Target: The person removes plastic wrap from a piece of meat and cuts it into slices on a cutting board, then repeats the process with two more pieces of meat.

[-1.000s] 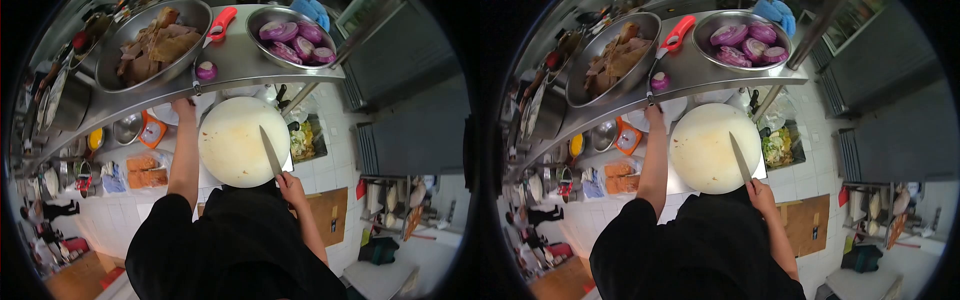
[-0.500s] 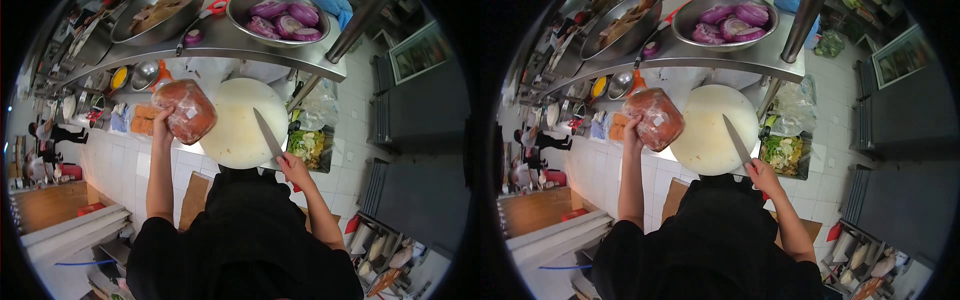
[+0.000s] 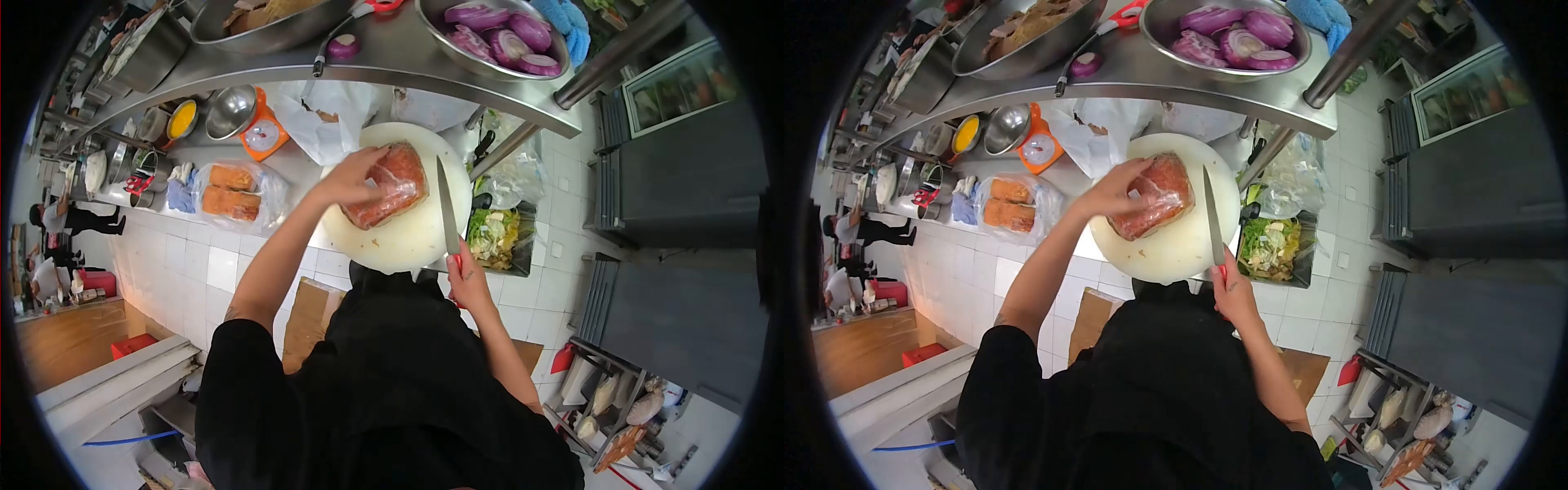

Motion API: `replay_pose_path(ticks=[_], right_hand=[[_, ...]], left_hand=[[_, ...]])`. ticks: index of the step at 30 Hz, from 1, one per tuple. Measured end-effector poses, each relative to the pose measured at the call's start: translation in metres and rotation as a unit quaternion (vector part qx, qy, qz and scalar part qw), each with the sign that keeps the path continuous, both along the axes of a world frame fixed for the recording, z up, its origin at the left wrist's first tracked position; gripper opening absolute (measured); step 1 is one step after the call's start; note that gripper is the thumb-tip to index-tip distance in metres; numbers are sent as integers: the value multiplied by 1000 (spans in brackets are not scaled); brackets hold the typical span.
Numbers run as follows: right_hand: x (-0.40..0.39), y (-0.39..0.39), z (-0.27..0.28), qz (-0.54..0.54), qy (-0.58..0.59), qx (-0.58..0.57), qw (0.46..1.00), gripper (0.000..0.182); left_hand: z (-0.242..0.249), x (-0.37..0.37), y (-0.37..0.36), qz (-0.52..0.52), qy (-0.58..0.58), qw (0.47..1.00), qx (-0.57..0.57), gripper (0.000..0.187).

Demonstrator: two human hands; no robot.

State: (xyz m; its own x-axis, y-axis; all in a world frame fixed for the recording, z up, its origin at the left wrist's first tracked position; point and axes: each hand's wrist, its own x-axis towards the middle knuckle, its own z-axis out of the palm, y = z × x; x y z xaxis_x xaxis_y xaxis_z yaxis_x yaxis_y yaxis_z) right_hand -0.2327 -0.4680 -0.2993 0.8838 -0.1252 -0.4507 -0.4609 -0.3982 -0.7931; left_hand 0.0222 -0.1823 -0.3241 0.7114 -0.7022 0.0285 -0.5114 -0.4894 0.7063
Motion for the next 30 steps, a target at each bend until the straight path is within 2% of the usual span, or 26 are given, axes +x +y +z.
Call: replay_pose_path(ticks=[1, 2, 3, 4, 5, 6, 7, 8, 11, 12, 13, 15, 16, 17, 18, 19, 23, 24, 25, 26, 27, 29, 30], right_hand=[[-5, -4, -16, 0, 3, -4, 1000, 50], [-11, -12, -44, -5, -32, -26, 999, 49], [-12, -12, -44, -9, -66, -48, 997, 48], [-15, -14, -43, -5, -82, -69, 994, 45], [-19, -15, -40, -4, -79, -73, 994, 45], [-18, -9, -17, -47, -65, 3, 997, 44], [-16, -3, 1, -90, -51, 79, 991, 43], [-14, 1, 9, -116, -61, 107, 986, 42], [-10, 0, 30, -93, -31, 51, 994, 41], [-14, -5, 29, -70, -24, 27, 997, 40], [-19, -9, 39, -69, -25, 27, 997, 40], [-32, -16, 69, 2, 46, -33, 998, 38], [-39, -20, 82, 3, 45, -32, 998, 38], [-47, -25, 95, 9, 87, -4, 996, 37], [-52, -28, 105, 13, 129, 24, 991, 36], [-52, -32, 111, 8, 130, 24, 991, 36], [-17, -36, 141, 44, 160, 100, 981, 28], [-3, -36, 151, 100, 159, 58, 981, 25], [11, -35, 164, 153, 158, 17, 975, 22], [29, -29, 185, 204, 150, -52, 966, 16], [42, -28, 191, 201, 149, -51, 967, 16], [68, -26, 197, 335, 75, -178, 922, 16], [88, -13, 212, 359, 115, -220, 900, 20]], left_hand=[[9, -19, -3, 0, 3, 1000, -4, 95], [19, -42, -6, 18, -121, 990, 73, 98], [28, -55, -8, 36, -242, 958, 148, 101], [28, -53, -1, 25, -234, 963, 132, 92], [18, -44, 10, 26, -231, 964, 129, 92], [3, -30, 24, 35, -56, 998, -20, 83], [-6, -19, 38, 42, 121, 978, -166, 75], [4, -12, 50, 111, 80, 984, -110, 56], [9, 10, 75, 170, 99, 972, -129, 46], [35, 4, 77, 134, 89, 985, -60, 47], [31, 1, 78, 135, 88, 985, -61, 47], [14, -2, 79, 58, 45, 996, 55, 53], [10, -7, 75, 61, 47, 995, 63, 54], [4, -12, 74, 61, 46, 995, 63, 54], [-1, -17, 71, 96, 39, 995, 15, 54], [-5, -22, 67, 128, 34, 991, -33, 53], [-26, -53, 71, 189, 90, 974, -92, 44], [-32, -71, 71, 209, 110, 966, -106, 40], [-6, -96, 61, 234, 142, 958, -81, 42], [-33, -121, 63, 262, 52, 962, -64, 48], [-39, -142, 58, 278, 79, 953, -86, 51], [-41, -173, 44, 289, 170, 928, -160, 44], [-31, -187, 33, 289, 239, 909, -185, 44]])
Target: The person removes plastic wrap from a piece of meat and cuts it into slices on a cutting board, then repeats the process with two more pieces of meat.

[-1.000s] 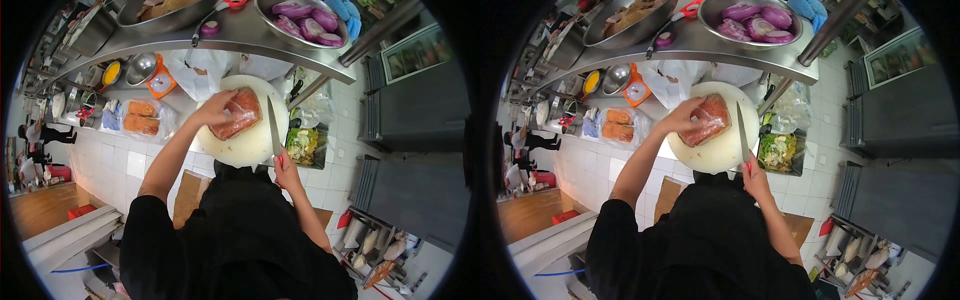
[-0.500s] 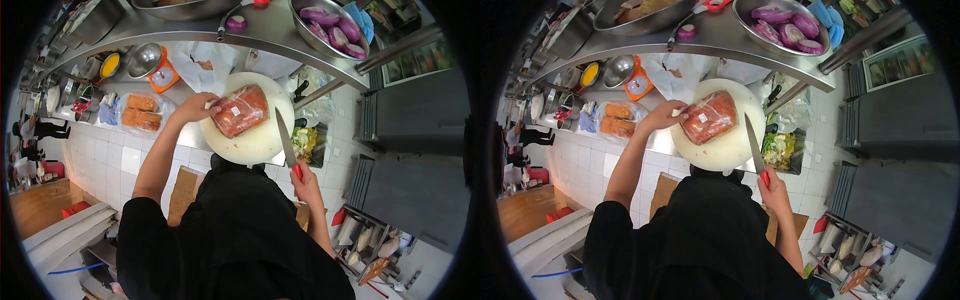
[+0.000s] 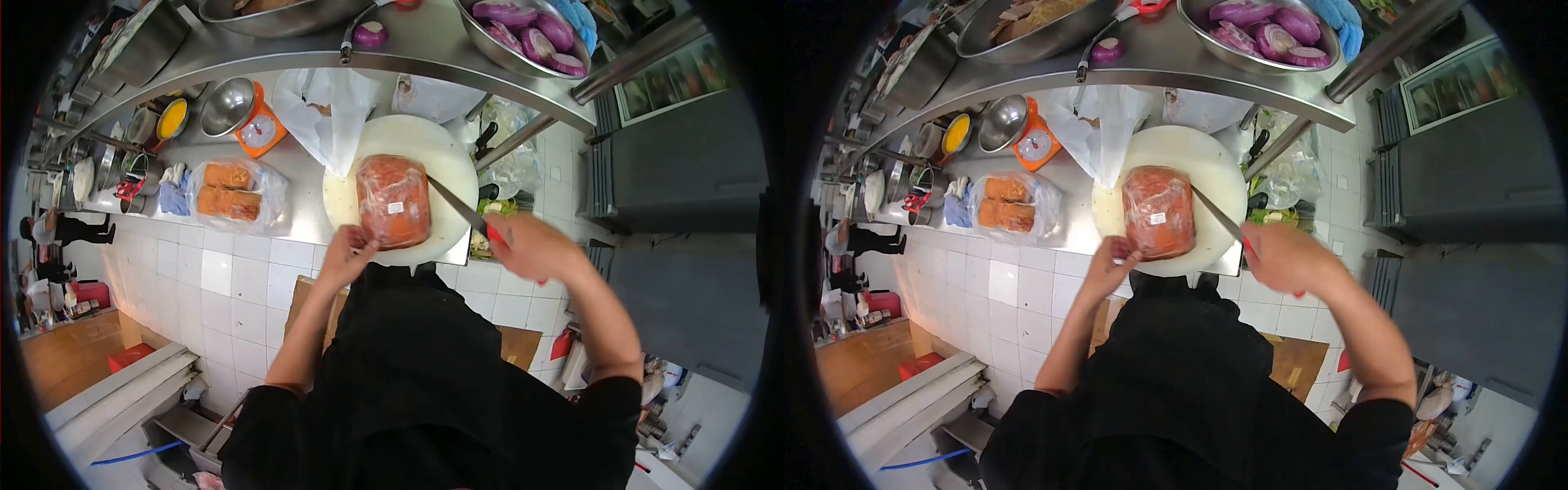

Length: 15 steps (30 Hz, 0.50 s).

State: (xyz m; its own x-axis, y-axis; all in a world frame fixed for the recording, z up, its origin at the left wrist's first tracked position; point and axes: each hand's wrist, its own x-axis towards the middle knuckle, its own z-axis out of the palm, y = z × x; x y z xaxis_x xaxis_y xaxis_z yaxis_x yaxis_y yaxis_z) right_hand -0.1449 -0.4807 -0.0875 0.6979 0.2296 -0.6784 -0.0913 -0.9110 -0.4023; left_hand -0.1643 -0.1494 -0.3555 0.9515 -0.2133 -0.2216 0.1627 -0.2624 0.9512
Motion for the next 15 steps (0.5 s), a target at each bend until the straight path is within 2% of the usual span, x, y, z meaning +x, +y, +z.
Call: replay_pose_path(ticks=[1, 3, 5, 7, 9, 10, 11, 13, 14, 15], right_hand=[[19, 12, 11, 26, 29, -54, 998, 24], [42, 2, -36, 172, -177, -62, 967, 29], [60, 27, -16, 177, -199, -41, 963, 33], [61, 39, -10, 182, -219, -16, 959, 37], [49, 35, -7, 83, -266, -5, 960, 45], [39, 22, -17, 31, -282, 35, 958, 44], [27, 3, -43, 36, -285, 36, 957, 44], [0, -28, -110, -124, -380, 199, 895, 38], [-13, -30, -121, -181, -315, 194, 911, 38], [-25, -30, -131, -233, -250, 187, 921, 39]], left_hand=[[9, -11, -12, -1, 60, 997, -46, 45], [-32, -29, -32, -57, 112, 980, -154, 56], [8, -28, -71, -129, 117, 969, -173, 70], [32, -17, -89, -155, 107, 969, -159, 74], [50, 1, -94, -245, -30, 968, -44, 73], [28, 7, -88, -268, -218, 937, 54, 83], [40, 17, -83, -263, -221, 938, 55, 83], [79, 37, -70, -275, -404, 839, 240, 102], [82, 51, -72, -265, -408, 821, 299, 113], [83, 67, -73, -252, -406, 821, 311, 113]])
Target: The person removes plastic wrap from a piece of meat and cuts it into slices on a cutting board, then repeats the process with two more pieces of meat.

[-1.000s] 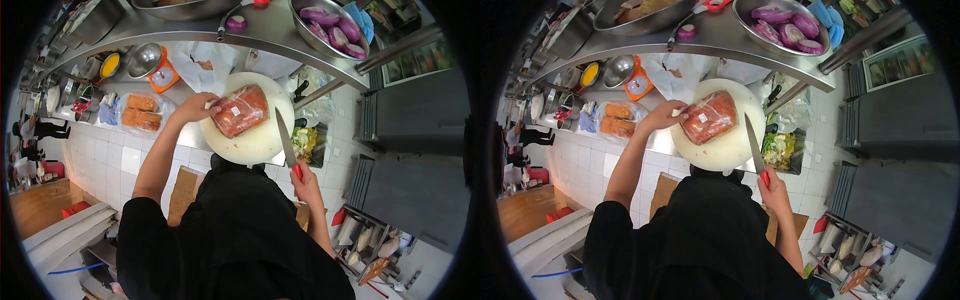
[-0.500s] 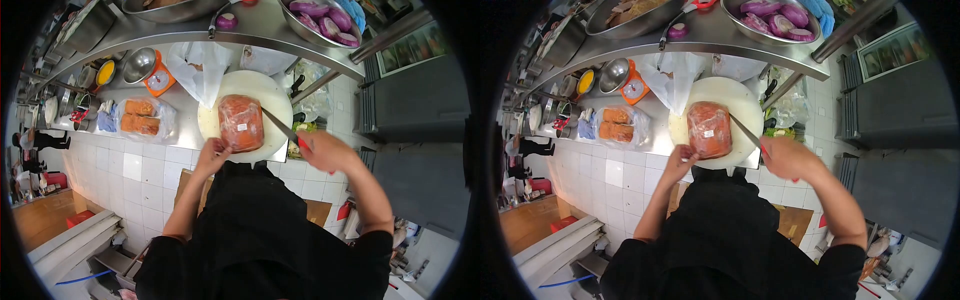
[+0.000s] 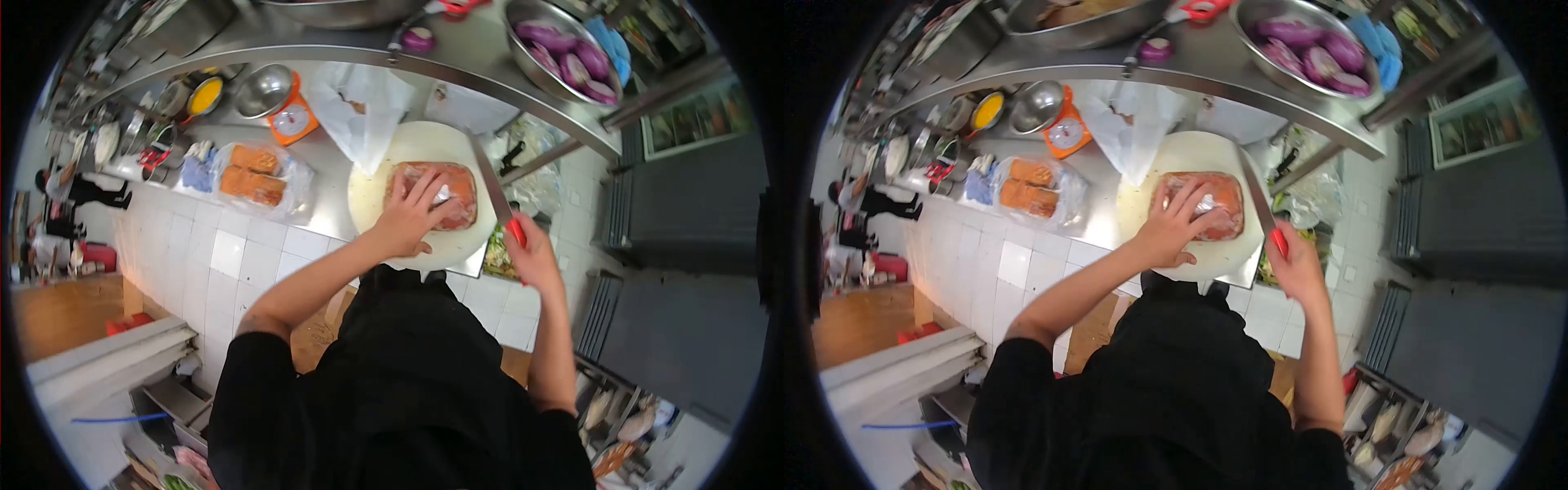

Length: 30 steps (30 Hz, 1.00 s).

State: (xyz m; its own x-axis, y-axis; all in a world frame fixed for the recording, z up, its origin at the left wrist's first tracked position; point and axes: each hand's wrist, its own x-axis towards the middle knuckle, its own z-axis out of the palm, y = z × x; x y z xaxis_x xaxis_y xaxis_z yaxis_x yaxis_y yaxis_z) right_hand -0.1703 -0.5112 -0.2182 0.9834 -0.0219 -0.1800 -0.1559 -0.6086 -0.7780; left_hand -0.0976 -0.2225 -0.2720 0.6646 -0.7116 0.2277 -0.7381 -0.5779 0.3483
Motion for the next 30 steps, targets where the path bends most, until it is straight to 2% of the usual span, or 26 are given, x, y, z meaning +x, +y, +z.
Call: replay_pose_path(ticks=[2, 4, 6, 8, 10, 14, 16, 18, 19, 20, 21, 22, 23, 24, 26, 27, 28, 30], right_hand=[[-23, -3, -57, -86, 49, 4, 995, 48], [-38, -6, -124, -104, -16, -3, 995, 55], [-40, 21, -104, -132, 50, 119, 983, 56], [-39, 27, -121, -101, 42, 150, 983, 59], [-36, 33, -128, -91, 41, 88, 991, 62], [-39, 27, -108, -86, 78, 133, 984, 61], [-41, 24, -105, -74, 93, 102, 988, 60], [-44, 13, -120, -48, 52, 6, 997, 61], [-45, 2, -147, -51, 6, -2, 999, 55], [-47, -4, -161, -63, 13, -10, 998, 55], [-42, -9, -169, -41, -44, -25, 998, 51], [-39, -16, -170, -22, -97, -41, 994, 47], [-40, -1, -140, -62, -77, 40, 994, 44], [-40, 26, -95, -105, -63, 123, 985, 40], [-44, 45, -40, -98, -27, 86, 991, 39], [-46, 51, -28, -69, -46, 13, 997, 41], [-49, 55, -21, -35, -63, -58, 996, 43], [-58, 62, -17, -13, -100, -77, 992, 43]], left_hand=[[0, 30, -1, -8, -48, 982, 184, 123], [-18, 49, -7, 15, -22, 986, 162, 130], [-21, 55, -11, 33, 37, 983, 177, 133], [-21, 47, -13, 68, 16, 983, 167, 133], [-20, 35, -14, 115, 38, 980, 161, 134], [-24, 1, -15, 202, 63, 965, 154, 135], [-27, -4, -12, 219, 58, 964, 141, 134], [-36, -5, -14, 235, 28, 966, 104, 134], [-36, -3, -14, 238, 35, 965, 99, 134], [-36, 4, -13, 234, 45, 967, 92, 134], [-40, 11, -6, 214, 63, 972, 79, 133], [-48, 19, 4, 201, 60, 976, 52, 130], [-40, 26, 19, 186, 87, 979, -19, 122], [-59, 44, 36, 154, 105, 980, -77, 112], [-98, 73, 67, 121, 187, 954, -201, 85], [-88, 72, 73, 161, 236, 931, -227, 72], [-75, 74, 76, 149, 243, 932, -226, 72], [-56, 84, 83, 155, 403, 874, -224, 59]])
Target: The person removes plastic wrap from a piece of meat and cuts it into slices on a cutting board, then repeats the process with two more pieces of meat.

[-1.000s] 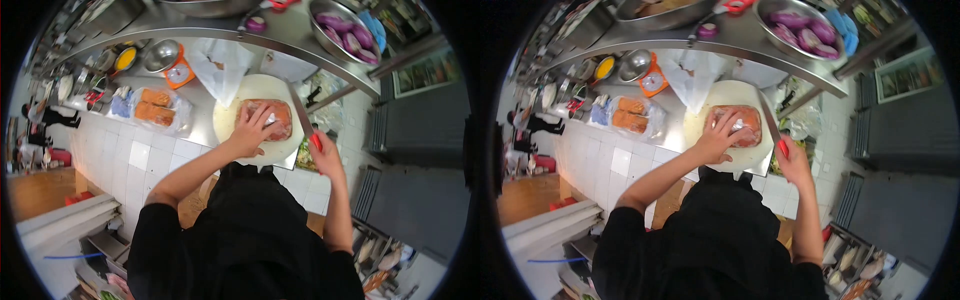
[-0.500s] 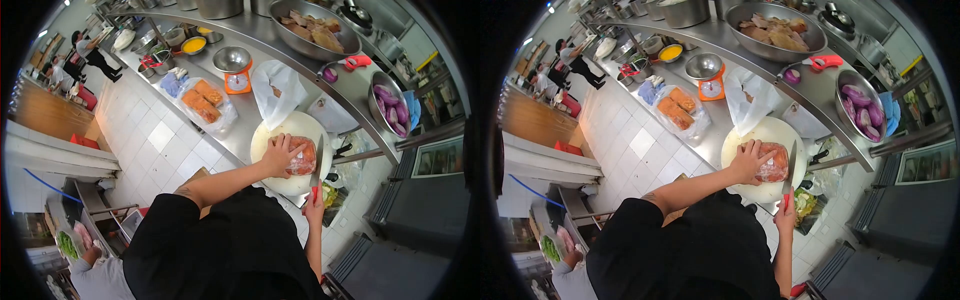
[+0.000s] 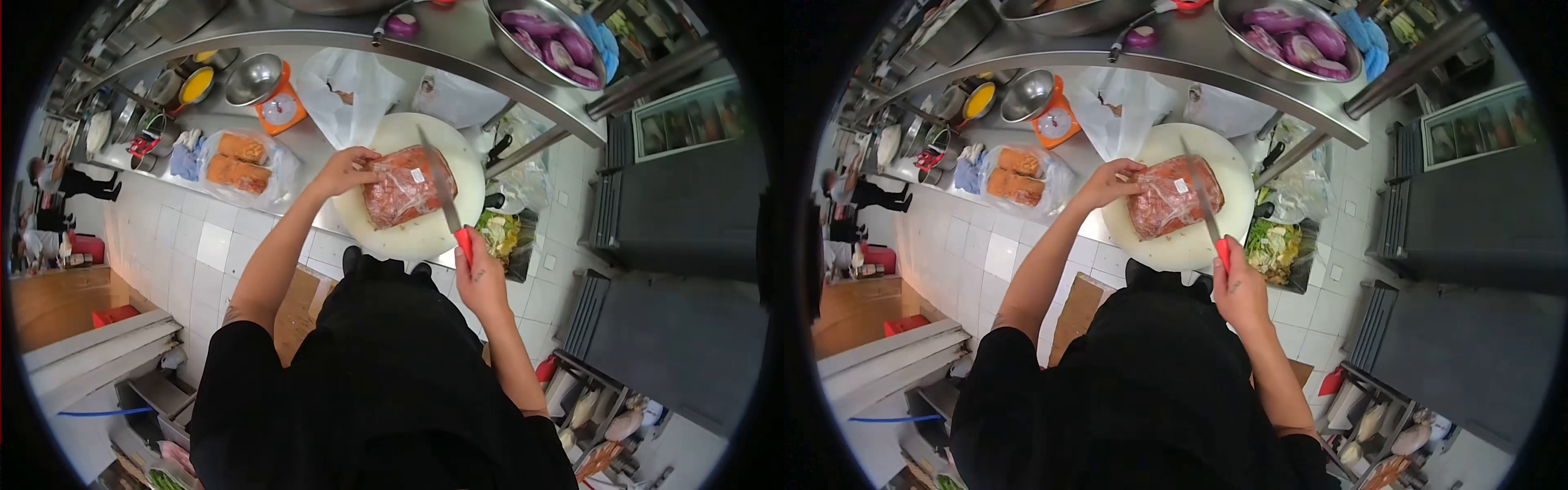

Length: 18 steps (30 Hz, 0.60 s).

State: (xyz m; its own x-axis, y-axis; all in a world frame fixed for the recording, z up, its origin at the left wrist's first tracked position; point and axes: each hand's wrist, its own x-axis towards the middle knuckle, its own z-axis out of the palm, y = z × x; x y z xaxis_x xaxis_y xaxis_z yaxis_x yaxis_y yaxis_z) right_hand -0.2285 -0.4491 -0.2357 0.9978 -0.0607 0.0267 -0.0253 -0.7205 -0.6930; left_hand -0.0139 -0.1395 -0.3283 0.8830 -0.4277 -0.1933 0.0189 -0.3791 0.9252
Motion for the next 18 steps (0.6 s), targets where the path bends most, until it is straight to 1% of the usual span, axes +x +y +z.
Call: replay_pose_path(ticks=[1, 2, 3, 6, 11, 13, 18], right_hand=[[-4, 3, 4, 22, 8, -27, 999, 43], [-7, 7, 9, 46, 17, -54, 997, 44], [-9, 11, 19, 52, 34, -67, 996, 45], [-13, 17, 32, 57, 41, -94, 993, 46], [-12, 21, 34, 69, 59, -100, 991, 49], [-11, 23, 29, 76, 64, -118, 988, 50], [-12, 26, 32, 79, 74, -136, 985, 50]], left_hand=[[-5, 6, 3, -4, 2, 1000, -1, 59], [-13, 12, 6, -22, 11, 999, -27, 55], [-19, 17, 9, -39, 22, 998, -54, 51], [-21, 25, 16, -47, 64, 995, -55, 46], [-21, 31, 21, -60, 87, 993, -54, 46], [-24, 33, 22, -72, 97, 990, -78, 44], [-21, 32, 21, -75, 98, 990, -64, 42]])
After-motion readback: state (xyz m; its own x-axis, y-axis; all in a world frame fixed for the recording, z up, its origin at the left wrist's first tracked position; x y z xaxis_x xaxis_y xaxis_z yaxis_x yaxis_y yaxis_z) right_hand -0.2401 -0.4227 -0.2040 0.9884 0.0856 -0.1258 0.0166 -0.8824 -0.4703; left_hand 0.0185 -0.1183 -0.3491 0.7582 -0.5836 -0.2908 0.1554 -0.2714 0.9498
